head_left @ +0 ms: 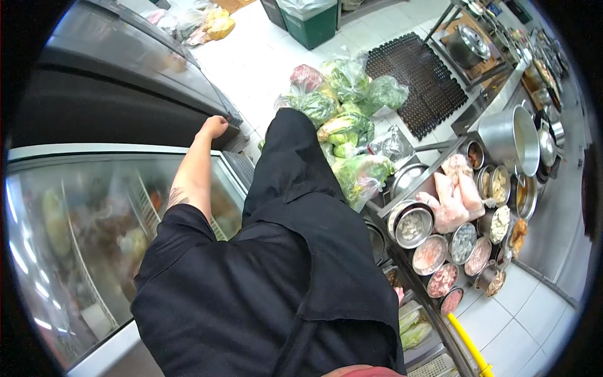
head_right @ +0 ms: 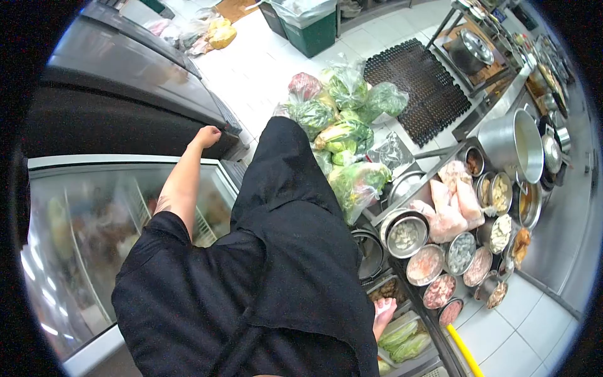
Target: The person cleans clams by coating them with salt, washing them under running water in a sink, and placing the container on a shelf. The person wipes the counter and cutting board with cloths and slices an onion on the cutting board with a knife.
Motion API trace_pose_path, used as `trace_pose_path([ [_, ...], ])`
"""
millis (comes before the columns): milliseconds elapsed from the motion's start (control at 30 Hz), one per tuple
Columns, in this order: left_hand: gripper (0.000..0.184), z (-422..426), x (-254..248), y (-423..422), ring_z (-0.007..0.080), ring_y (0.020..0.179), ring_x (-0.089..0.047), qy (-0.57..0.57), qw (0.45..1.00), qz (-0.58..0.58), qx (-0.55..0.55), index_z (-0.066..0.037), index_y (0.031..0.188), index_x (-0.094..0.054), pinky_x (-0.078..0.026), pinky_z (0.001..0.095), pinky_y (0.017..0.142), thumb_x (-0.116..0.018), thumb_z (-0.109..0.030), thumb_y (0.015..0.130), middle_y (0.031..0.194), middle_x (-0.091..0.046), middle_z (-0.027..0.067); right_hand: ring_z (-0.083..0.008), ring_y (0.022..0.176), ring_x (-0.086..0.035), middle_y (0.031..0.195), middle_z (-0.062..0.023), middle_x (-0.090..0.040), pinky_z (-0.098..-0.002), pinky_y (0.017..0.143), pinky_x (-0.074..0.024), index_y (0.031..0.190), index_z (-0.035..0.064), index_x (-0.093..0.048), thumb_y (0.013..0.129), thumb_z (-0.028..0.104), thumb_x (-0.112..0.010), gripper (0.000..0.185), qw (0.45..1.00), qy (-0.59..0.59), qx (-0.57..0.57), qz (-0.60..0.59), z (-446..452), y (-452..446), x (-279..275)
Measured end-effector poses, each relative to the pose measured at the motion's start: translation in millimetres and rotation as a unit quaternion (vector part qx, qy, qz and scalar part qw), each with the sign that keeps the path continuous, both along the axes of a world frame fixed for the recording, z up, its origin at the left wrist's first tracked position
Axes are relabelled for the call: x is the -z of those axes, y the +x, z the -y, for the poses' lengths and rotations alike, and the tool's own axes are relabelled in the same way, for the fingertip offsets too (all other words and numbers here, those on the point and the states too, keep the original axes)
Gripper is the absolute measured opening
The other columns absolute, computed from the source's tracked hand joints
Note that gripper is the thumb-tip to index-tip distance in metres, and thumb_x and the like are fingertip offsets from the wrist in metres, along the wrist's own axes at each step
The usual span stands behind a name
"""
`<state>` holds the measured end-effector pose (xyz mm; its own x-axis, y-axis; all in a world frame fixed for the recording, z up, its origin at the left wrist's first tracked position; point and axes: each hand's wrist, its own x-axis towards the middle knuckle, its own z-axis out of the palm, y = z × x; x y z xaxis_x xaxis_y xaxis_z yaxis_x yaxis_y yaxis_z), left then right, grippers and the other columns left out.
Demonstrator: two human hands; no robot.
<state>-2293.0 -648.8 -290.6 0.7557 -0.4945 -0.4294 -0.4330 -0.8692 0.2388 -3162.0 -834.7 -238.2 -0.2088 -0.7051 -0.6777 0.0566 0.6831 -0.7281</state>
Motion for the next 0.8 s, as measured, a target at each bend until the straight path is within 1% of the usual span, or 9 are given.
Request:
trace_pose_path([
  [100, 0.03, 22.9, 15.5, 32.5, 0.0323, 0.099, -0.07, -0.027, 0.999, -0.01, 0.03, -0.006, 0.104, -0.075, -0.054, 0.0401, 0.09, -0.065, -0.026, 0.085, 0.1, -0.073, 0.0179, -0.0188, 0.061, -0.036, 0.062, -0.0013, -0.034, -0.032, 0.068, -0.0373, 0.074, 0.0171, -0.041, 0.103, 0.044, -0.045, 0.04, 0.966, 0.086, 0.083, 0.231, -11.3, -27.6, 28.3],
  [167, 0.03, 38.5, 20.6, 72.4, 0.0319, 0.098, -0.07, -0.042, 0.998, -0.027, 0.041, -0.006, 0.104, -0.075, -0.054, 0.0397, 0.089, -0.065, -0.026, 0.084, 0.099, -0.074, 0.0172, -0.0178, 0.058, -0.036, 0.059, -0.0005, -0.034, -0.032, 0.064, -0.038, 0.072, 0.0184, -0.04, 0.103, 0.044, -0.045, 0.04, 0.968, 0.076, 0.111, 0.21, -15.8, -18.3, 22.8],
  [200, 0.029, 44.6, 24.0, 99.9, 0.0301, 0.095, -0.071, -0.025, 0.998, -0.03, 0.046, -0.005, 0.103, -0.075, -0.055, 0.0385, 0.087, -0.065, -0.025, 0.085, 0.097, -0.074, 0.0163, -0.0178, 0.05, -0.036, 0.059, -0.0013, -0.04, -0.0326, 0.05, -0.0376, 0.073, 0.019, -0.042, 0.103, 0.044, -0.046, 0.039, 0.968, 0.089, 0.12, 0.204, -14.8, -5.5, 4.1],
  [400, 0.028, 57.2, 74.6, 313.9, 0.0273, 0.092, -0.072, -0.02, 0.999, 0.029, 0.02, -0.005, 0.104, -0.074, -0.055, 0.0375, 0.085, -0.065, -0.025, 0.087, 0.094, -0.075, 0.0136, -0.0177, 0.046, -0.039, 0.062, -0.0016, -0.045, -0.0318, 0.041, -0.0369, 0.077, 0.0194, -0.047, 0.102, 0.046, -0.045, 0.037, 0.974, 0.105, 0.14, 0.145, 28.2, 122.8, -84.1],
  [433, 0.029, 58.2, 83.3, 349.0, 0.033, 0.1, -0.069, -0.033, 0.999, -0.01, -0.014, -0.008, 0.105, -0.075, -0.053, 0.0401, 0.091, -0.064, -0.028, 0.087, 0.102, -0.073, 0.0177, -0.0177, 0.045, -0.04, 0.063, -0.0016, -0.046, -0.0317, 0.039, -0.0367, 0.078, 0.0194, -0.048, 0.102, 0.047, -0.044, 0.037, 0.975, 0.108, 0.142, 0.133, 39.3, 155.6, -93.6],
  [600, 0.028, 11.7, 206.6, 476.2, 0.0337, 0.097, -0.07, -0.125, 0.987, 0.019, -0.102, -0.005, 0.099, -0.074, -0.054, 0.0439, 0.087, -0.062, -0.029, 0.089, 0.097, -0.074, 0.0168, -0.0177, 0.041, -0.043, 0.066, -0.0019, -0.052, -0.0309, 0.03, -0.036, 0.082, 0.0199, -0.052, 0.102, 0.049, -0.043, 0.036, 0.968, 0.132, 0.126, 0.171, 115.9, 358.9, -101.1],
  [633, 0.028, 0.8, 223.3, 479.8, 0.0319, 0.092, -0.071, -0.114, 0.986, 0.005, -0.12, -0.005, 0.098, -0.074, -0.055, 0.0432, 0.084, -0.062, -0.029, 0.09, 0.094, -0.074, 0.0149, -0.0177, 0.043, -0.045, 0.067, -0.0017, -0.051, -0.0317, 0.031, -0.038, 0.083, 0.0185, -0.051, 0.103, 0.048, -0.042, 0.036, 0.972, 0.063, 0.139, 0.18, 131.9, 466.9, -112.2],
  [733, 0.026, -17.2, 233.7, 476.0, 0.0238, 0.076, -0.071, -0.098, 0.97, -0.112, -0.19, -0.006, 0.096, -0.074, -0.056, 0.0379, 0.072, -0.061, -0.028, 0.091, 0.084, -0.074, 0.0105, -0.0175, 0.046, -0.041, 0.069, -0.0032, -0.045, -0.0323, 0.034, -0.0377, 0.091, 0.0159, -0.048, 0.105, 0.044, -0.04, 0.033, 0.944, 0.078, -0.021, 0.32, 187.6, 625.7, -84.8],
  [800, 0.023, -7.7, 259.5, 465.8, 0.0184, 0.069, -0.069, -0.215, 0.917, -0.133, -0.307, -0.008, 0.091, -0.075, -0.055, 0.0362, 0.064, -0.061, -0.027, 0.09, 0.079, -0.073, 0.0068, -0.0168, 0.046, -0.039, 0.069, -0.0014, -0.042, -0.0318, 0.035, -0.0368, 0.089, 0.0185, -0.048, 0.105, 0.044, -0.039, 0.031, 0.924, 0.083, -0.084, 0.363, 218.6, 737.5, -77.2],
])
